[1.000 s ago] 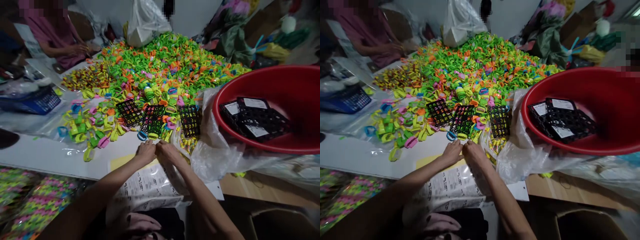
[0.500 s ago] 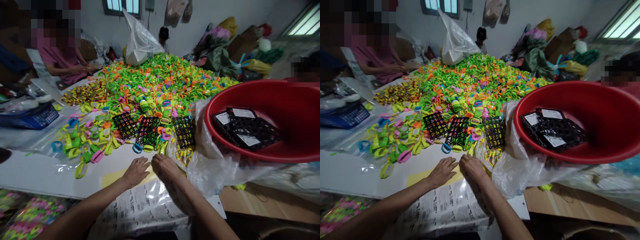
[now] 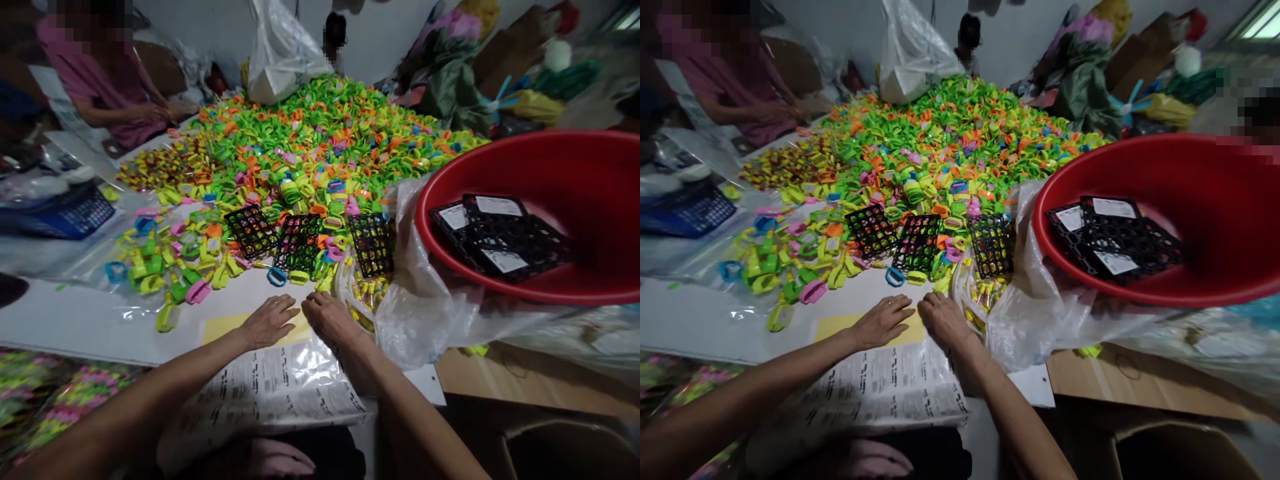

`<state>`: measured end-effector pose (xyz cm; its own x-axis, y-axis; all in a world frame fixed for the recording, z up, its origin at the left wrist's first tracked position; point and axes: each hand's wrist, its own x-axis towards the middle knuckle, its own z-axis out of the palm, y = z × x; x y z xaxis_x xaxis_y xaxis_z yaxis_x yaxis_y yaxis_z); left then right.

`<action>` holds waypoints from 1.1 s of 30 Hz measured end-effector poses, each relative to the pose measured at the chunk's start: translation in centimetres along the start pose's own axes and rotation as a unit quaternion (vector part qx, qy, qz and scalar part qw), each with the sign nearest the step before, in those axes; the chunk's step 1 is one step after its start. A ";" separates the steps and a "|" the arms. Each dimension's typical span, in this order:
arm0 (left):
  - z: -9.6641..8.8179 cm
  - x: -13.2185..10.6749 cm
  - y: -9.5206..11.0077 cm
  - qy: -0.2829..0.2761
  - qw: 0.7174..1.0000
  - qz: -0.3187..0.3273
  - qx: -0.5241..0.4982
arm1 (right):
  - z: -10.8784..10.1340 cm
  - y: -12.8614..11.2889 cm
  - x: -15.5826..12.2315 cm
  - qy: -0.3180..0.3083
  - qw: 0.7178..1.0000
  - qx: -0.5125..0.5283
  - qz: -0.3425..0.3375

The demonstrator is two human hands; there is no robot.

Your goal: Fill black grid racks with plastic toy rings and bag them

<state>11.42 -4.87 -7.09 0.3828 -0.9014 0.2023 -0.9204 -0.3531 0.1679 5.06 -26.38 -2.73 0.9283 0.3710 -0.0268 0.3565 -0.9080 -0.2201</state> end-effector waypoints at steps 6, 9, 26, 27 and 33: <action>0.0 0.0 0.0 0.007 1.000 0.001 -0.027 | 0.2 0.6 -1.2 0.018 0.999 0.036 -0.012; 0.1 -0.3 0.2 0.034 0.999 0.009 -0.024 | 0.5 0.3 -1.5 0.027 0.999 0.030 -0.010; -1.1 -2.1 0.0 0.122 0.992 -0.023 0.011 | -11.0 1.0 10.0 0.169 0.929 0.328 -0.019; -2.0 -2.4 -0.6 0.141 0.988 -0.054 0.020 | -10.1 0.8 12.7 0.132 0.928 0.347 -0.029; -8.3 -3.5 -6.5 0.220 0.934 -0.262 0.097 | -6.6 1.0 21.6 0.021 0.958 0.281 -0.052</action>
<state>16.73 2.67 -0.88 0.7417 -0.4160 0.5262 -0.5775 -0.7950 0.1855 26.15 -20.62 2.94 0.8986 0.4345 0.0606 0.3450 -0.6144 -0.7095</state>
